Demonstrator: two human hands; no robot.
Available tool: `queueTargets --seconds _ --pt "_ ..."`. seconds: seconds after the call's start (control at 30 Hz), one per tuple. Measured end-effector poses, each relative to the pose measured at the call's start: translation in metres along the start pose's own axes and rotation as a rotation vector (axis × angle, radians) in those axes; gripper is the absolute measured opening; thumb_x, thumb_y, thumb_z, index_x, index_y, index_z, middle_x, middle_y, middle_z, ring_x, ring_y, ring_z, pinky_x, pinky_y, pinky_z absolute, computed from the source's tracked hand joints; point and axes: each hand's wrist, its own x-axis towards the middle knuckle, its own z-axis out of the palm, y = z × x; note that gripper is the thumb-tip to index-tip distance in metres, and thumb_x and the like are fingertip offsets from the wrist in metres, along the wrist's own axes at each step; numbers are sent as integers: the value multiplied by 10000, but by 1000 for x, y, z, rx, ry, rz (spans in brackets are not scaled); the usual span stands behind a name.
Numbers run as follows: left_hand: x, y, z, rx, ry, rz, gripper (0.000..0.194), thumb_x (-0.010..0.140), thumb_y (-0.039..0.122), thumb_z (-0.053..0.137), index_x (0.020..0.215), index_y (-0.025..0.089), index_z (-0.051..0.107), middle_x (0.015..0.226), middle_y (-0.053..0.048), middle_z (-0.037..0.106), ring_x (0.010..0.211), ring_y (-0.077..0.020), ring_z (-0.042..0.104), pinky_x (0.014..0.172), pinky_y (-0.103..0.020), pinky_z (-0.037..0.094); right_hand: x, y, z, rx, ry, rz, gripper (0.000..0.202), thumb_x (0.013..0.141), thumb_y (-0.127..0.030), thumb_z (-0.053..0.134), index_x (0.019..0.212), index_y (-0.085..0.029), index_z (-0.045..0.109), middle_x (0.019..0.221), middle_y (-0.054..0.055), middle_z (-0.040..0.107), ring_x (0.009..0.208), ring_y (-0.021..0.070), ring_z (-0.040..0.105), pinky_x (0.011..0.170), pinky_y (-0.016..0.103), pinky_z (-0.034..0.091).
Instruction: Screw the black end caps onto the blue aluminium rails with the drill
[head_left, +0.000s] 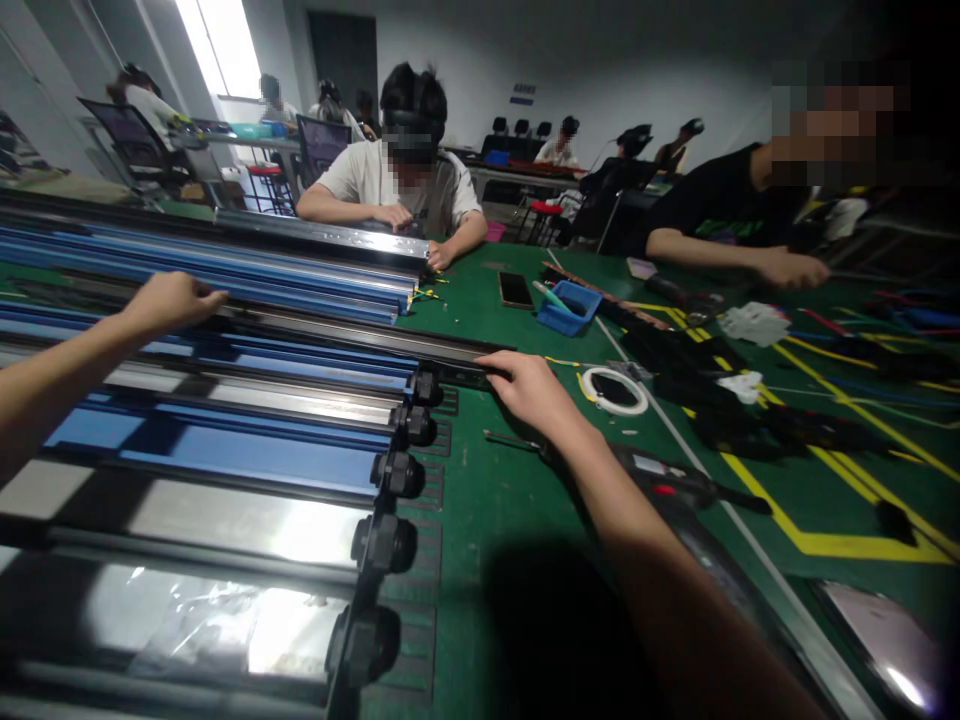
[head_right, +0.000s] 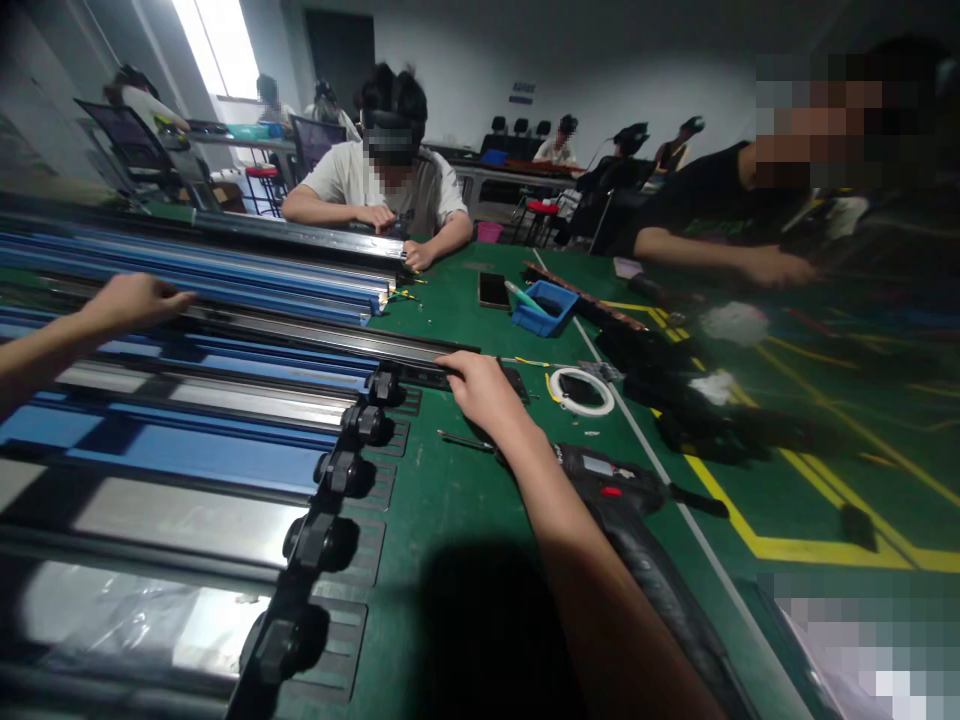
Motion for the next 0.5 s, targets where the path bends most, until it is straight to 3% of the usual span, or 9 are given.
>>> queueTargets --seconds 0.07,0.17,0.37,0.5 --pt "-6 11 5 85 -141 12 891 905 779 305 1223 64 731 562 46 636 696 -175 633 656 -245 384 5 1 1 27 -12 0 384 876 -69 587 1194 -198 760 1219 94 760 1154 271 706 1074 456 512" --pt "-11 9 7 105 -179 18 885 922 779 272 1305 102 695 628 46 676 717 -160 645 653 -230 374 21 -2 7 58 -62 -24 393 868 -65 599 1188 -223 765 1223 70 762 1166 256 704 1081 442 510" --pt "-15 -60 8 95 -148 -125 877 902 783 326 1333 105 676 659 55 695 706 -140 623 693 -217 388 77 -32 32 182 -223 -89 348 883 -70 609 1167 -184 775 1176 63 779 1102 219 734 1024 366 547" --pt "-16 -94 21 95 -96 -325 875 909 752 341 1253 40 715 829 -68 759 840 -226 648 783 -279 441 102 -53 50 256 -282 -109 332 899 -65 576 1111 -195 795 1129 34 794 1053 189 749 989 320 559"
